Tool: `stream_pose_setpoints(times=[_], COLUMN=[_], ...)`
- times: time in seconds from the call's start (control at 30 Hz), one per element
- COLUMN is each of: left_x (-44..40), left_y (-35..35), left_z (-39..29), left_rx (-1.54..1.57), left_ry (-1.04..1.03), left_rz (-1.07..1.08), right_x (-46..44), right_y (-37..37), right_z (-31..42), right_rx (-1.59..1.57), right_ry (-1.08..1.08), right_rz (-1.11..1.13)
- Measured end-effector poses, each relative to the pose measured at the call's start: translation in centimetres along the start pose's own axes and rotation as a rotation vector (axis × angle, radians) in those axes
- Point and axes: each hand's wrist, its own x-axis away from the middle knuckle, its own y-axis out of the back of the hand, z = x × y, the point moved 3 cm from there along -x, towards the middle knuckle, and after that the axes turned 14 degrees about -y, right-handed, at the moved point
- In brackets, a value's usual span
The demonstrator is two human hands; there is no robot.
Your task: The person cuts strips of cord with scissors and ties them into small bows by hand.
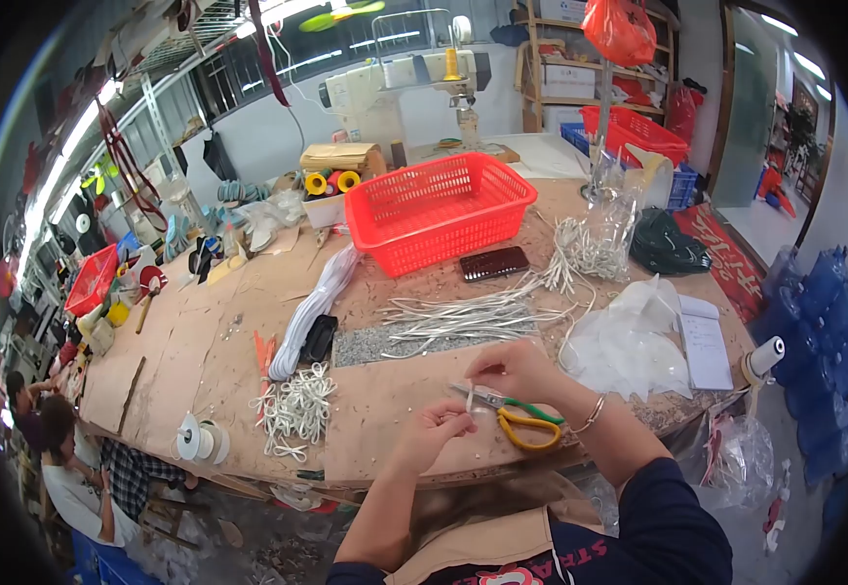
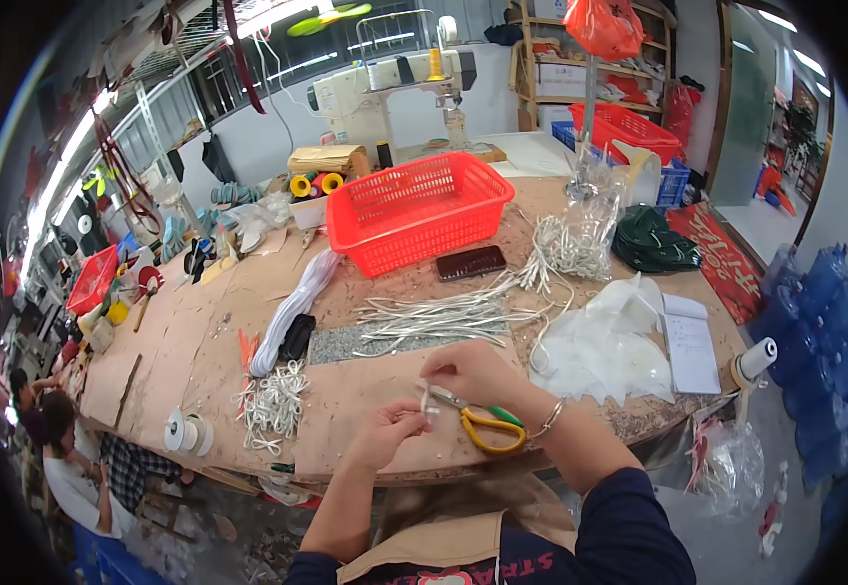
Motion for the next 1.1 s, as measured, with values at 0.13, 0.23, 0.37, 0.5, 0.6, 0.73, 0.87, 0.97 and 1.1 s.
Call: stream_pose_setpoints(times=[0.13, 0.23, 0.37, 0.5, 0.6, 0.73, 0.87, 0.97, 1.1], left_x=[0.0, -0.2, -0.1, 0.1, 0.3, 0.4, 0.5, 0.6, 1.0], left_y=[1.3, 0.2, -0.1, 0.3, 1.2, 0.3, -0.2, -0.6, -1.4], left_z=[0.7, -0.1, 0.4, 0.7, 1.2, 0.9, 0.8, 0.8, 0.0], left_rx=[0.358, 0.445, 0.446, 0.361, 0.526, 0.598, 0.569, 0.295, -0.085], left_ry=[-0.054, -0.055, 0.023, -0.028, 0.019, 0.090, 0.033, -0.104, -0.336], left_rz=[-0.272, -0.284, -0.177, -0.248, -0.227, -0.178, -0.235, -0.313, -0.426], right_x=[1.0, 2.0, 2.6, 3.9, 3.9, 3.9, 3.6, 3.4, 3.2], right_y=[-2.2, -3.8, -3.5, -4.1, -3.9, -3.2, -3.6, -4.8, -5.8], right_z=[-1.9, -2.1, -2.3, -2.7, -2.7, -1.0, -0.8, -1.8, -3.5], right_rx=[0.078, 0.148, 0.070, -0.306, -0.473, -0.110, -0.062, -0.373, -0.622], right_ry=[0.156, 0.265, 0.177, -0.269, -0.043, 0.399, 0.381, 0.066, -0.290], right_rz=[-0.090, -0.140, -0.130, 0.195, 0.011, -0.008, -0.076, -0.020, 0.068])
